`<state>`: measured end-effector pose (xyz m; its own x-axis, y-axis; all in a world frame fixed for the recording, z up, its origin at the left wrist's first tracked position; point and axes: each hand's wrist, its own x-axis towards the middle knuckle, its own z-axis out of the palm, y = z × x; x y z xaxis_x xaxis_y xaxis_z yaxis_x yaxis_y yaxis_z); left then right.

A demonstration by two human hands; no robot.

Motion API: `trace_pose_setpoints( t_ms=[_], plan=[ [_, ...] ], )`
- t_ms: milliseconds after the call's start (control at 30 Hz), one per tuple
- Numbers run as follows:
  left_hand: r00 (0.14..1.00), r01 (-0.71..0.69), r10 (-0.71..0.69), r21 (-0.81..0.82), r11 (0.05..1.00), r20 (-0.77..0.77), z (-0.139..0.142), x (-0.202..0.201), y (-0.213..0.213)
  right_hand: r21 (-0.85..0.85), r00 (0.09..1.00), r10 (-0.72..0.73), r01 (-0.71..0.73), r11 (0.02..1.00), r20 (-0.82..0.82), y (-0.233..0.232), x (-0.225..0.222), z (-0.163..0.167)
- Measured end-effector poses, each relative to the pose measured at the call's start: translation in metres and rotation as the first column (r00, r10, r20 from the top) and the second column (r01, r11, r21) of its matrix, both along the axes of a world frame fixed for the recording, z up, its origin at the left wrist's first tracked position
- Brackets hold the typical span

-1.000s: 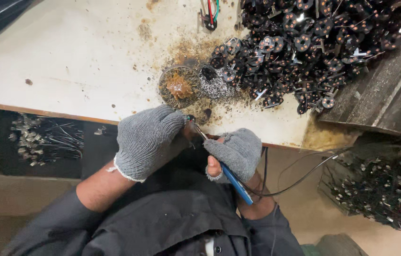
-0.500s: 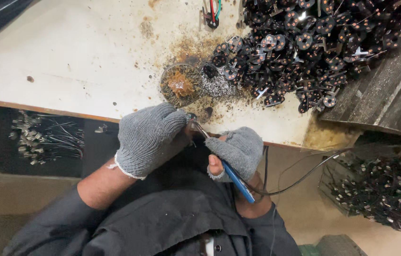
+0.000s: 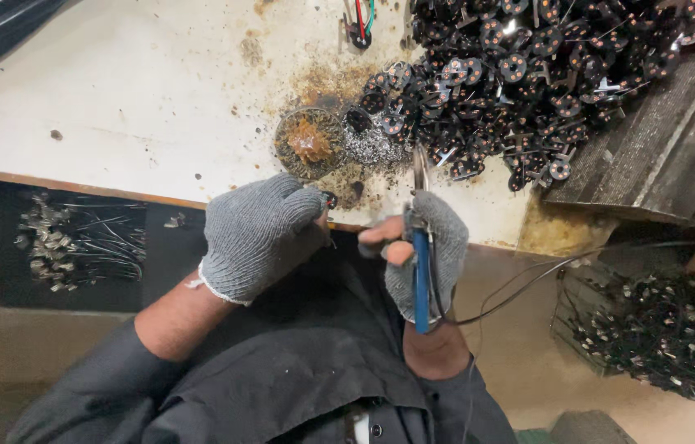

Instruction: The person solders colored wires onto small black electrical plug components at a workbench. They hold a component in one gloved hand, position a stripped wire end against its terminal, and apply a soldering iron to join them, placing finished pieces aside and repeating the process on successive components.

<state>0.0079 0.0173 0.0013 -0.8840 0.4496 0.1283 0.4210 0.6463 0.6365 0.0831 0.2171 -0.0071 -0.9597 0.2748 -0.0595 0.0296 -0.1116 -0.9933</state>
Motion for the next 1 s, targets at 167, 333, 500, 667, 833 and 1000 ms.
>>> trace_pose_setpoints(
  t_ms=[167, 333, 500, 667, 833, 1000],
  plan=[
    [1.000, 0.009, -0.009, 0.023, 1.000, -0.003, 0.001, -0.001, -0.001, 0.342, 0.967, 0.228, -0.255, 0.905, 0.117, 0.006, -0.020, 0.005],
    [1.000, -0.008, 0.007, 0.072, 0.997, 0.010, 0.000, 0.000, -0.002, 0.678, 0.968, 0.248, -0.154, 0.718, -0.043, -0.006, -0.025, 0.019],
    [1.000, -0.008, 0.008, 0.001, 1.000, 0.024, -0.004, 0.000, 0.000, 0.629, 0.970, 0.245, -0.191, 0.754, 0.001, -0.015, -0.036, 0.020],
    [1.000, -0.025, 0.026, 0.038, 0.999, -0.012, -0.001, 0.001, 0.001, 0.634, 0.977, 0.212, -0.175, 0.753, 0.018, -0.016, -0.038, 0.023],
    [0.999, -0.035, 0.035, -0.002, 0.999, -0.006, -0.001, 0.000, 0.002, 0.476, 0.989, 0.102, -0.039, 0.879, -0.107, -0.020, -0.034, 0.018],
    [1.000, -0.016, 0.016, 0.034, 0.999, -0.016, -0.002, -0.001, 0.002, 0.496, 0.959, 0.271, -0.196, 0.846, -0.083, -0.010, -0.027, 0.009]
  ],
)
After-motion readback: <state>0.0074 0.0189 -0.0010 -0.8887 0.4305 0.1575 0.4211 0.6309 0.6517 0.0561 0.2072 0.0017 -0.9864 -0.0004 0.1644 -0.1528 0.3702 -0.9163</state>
